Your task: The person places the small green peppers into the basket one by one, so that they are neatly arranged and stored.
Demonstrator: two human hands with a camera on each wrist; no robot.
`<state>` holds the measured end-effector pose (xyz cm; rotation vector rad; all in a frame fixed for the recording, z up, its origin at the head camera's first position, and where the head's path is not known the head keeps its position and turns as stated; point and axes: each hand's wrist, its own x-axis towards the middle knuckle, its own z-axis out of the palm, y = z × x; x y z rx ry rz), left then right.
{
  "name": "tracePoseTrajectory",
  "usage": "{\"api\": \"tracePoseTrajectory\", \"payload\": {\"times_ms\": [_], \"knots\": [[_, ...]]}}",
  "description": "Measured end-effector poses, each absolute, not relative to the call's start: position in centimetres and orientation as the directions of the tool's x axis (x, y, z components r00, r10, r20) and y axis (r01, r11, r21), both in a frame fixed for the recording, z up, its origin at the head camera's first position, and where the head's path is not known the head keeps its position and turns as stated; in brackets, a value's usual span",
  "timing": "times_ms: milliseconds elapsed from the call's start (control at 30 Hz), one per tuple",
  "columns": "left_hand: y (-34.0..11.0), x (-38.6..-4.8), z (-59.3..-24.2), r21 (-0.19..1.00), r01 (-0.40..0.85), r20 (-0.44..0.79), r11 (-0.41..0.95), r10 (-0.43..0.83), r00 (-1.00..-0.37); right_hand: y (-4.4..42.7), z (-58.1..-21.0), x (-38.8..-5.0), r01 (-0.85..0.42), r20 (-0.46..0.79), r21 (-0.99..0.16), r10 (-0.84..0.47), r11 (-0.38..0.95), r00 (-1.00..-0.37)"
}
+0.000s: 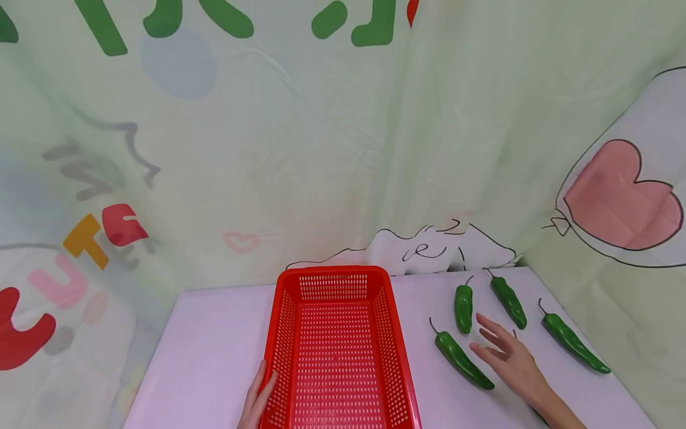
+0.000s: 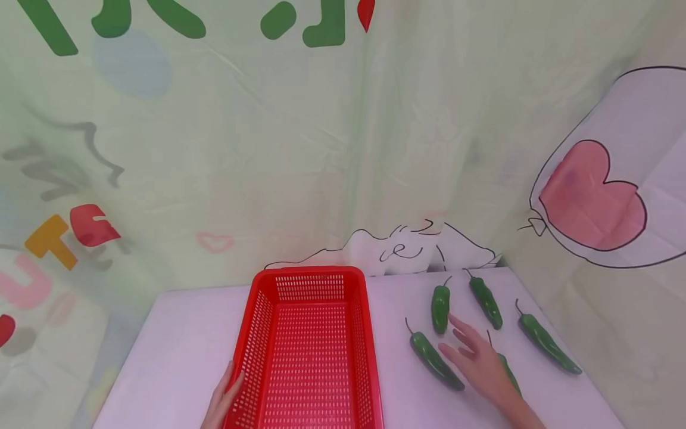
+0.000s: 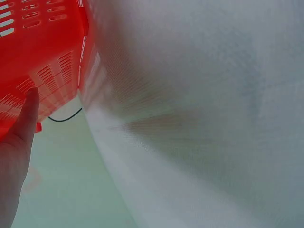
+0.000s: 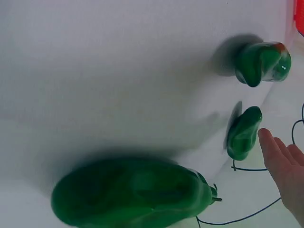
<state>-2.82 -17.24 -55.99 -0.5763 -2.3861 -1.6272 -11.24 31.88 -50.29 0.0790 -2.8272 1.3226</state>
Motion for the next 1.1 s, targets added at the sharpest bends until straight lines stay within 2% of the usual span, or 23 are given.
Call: {"api": "tracePoseTrajectory", "payload": {"times_ms": [200,500,900,1100], "knots": [[-17.5,-3.0,-56.4,0.860,0.434,0.380,0.268,0.230,-0.896,31.8,-51.7,-12.1,-0.009,-0.024,-0.815,-0.051,0.579,-0.998],[-17.4,-2.8,-56.0,0.918,0.348,0.303,0.192,0.230,-0.925,31.5,-53.4,-12.8,0.064,-0.124,-0.843,-0.078,0.534,-0.989],[-17.4,-3.0,-56.3,0.898,0.380,0.335,0.222,0.215,-0.917,30.5,-54.2,-13.1,0.006,-0.087,-0.779,-0.099,0.627,-0.991],[-17.3,-2.9,-56.1,0.928,0.340,0.303,0.154,0.222,-0.927,29.8,-54.1,-13.1,0.028,-0.114,-0.745,-0.085,0.666,-0.990]]}}
